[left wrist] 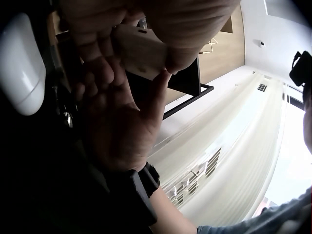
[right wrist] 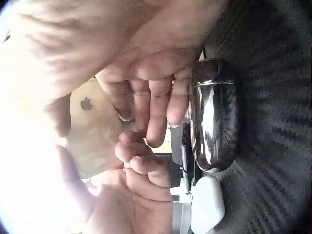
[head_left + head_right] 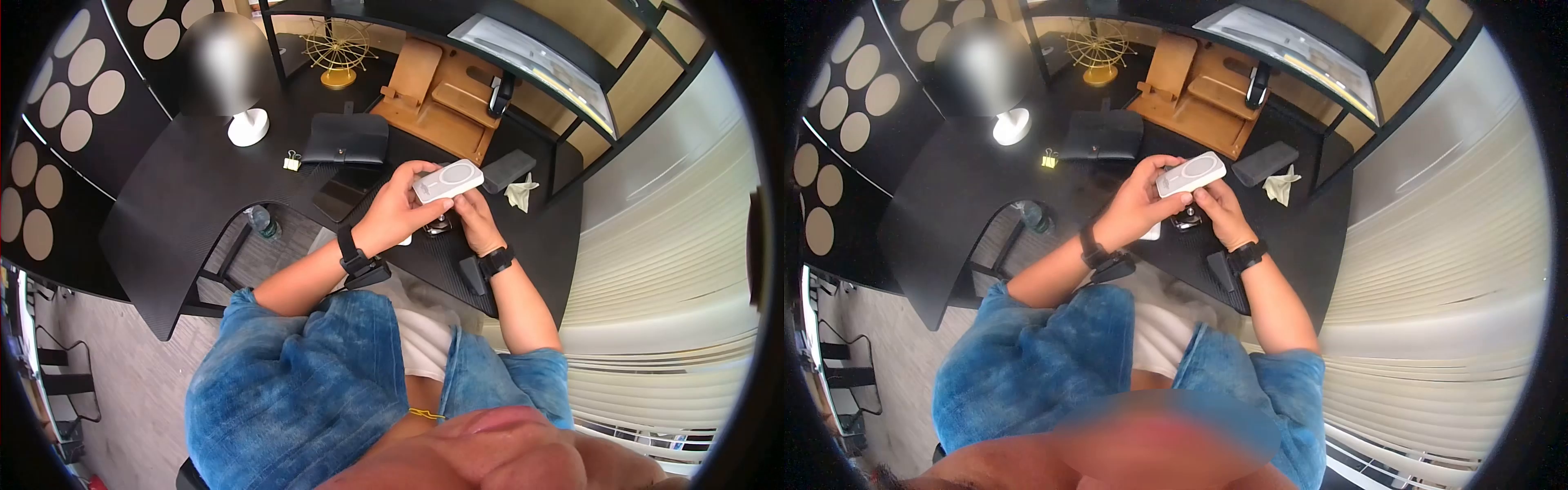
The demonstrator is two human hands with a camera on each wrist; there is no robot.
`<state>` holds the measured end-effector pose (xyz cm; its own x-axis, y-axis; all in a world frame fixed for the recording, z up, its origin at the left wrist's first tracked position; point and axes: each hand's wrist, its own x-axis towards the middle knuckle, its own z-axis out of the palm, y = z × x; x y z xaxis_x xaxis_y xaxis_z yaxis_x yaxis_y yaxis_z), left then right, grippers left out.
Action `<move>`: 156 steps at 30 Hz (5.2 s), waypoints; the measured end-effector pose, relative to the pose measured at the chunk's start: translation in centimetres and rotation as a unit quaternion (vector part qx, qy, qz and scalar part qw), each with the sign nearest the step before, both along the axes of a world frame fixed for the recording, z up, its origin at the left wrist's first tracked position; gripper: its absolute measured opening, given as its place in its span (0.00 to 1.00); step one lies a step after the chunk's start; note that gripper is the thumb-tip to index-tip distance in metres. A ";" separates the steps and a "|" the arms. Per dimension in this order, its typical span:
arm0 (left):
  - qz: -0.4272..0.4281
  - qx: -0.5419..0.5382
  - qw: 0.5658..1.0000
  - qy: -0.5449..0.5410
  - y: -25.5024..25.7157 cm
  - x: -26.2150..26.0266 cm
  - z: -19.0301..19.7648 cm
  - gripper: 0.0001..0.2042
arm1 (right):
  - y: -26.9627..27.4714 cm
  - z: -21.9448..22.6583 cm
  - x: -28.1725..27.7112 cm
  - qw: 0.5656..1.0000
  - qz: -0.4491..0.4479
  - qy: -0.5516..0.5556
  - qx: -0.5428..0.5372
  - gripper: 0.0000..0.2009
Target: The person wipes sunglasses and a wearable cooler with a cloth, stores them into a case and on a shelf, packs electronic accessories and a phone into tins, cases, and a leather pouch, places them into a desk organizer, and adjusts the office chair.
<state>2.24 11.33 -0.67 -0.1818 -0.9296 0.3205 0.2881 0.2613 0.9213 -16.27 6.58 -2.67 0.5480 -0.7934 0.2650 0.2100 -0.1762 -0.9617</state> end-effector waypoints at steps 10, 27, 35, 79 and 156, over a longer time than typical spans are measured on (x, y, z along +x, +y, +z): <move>-0.033 -0.004 0.977 -0.210 -0.5 0.6 2.3 0.29 | -0.3 0.1 0.0 0.993 -0.037 -0.096 0.054 0.34; -0.055 0.199 0.919 0.335 -16.9 -1.7 1.1 0.06 | -2.2 -0.2 -0.6 0.971 -0.221 -0.091 -0.004 0.38; 0.024 0.161 0.946 0.280 -15.7 -3.9 -1.1 0.06 | -2.2 -0.3 -0.1 0.972 -0.230 -0.050 -0.012 0.43; 0.063 0.167 0.942 0.284 -14.7 -4.9 -0.4 0.07 | -15.9 7.7 -4.6 0.576 -0.422 0.558 -0.423 0.30; 0.243 -0.192 0.769 -0.560 -0.3 10.2 -2.3 0.16 | -5.7 -1.8 -0.3 0.969 -0.230 -0.025 0.089 0.27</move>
<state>12.46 10.99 -2.92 -0.2048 -0.8514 0.4829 -0.8468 0.4015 0.3489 -16.61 0.83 -4.45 0.1167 -0.9860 0.1193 0.1949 -0.0950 -0.9762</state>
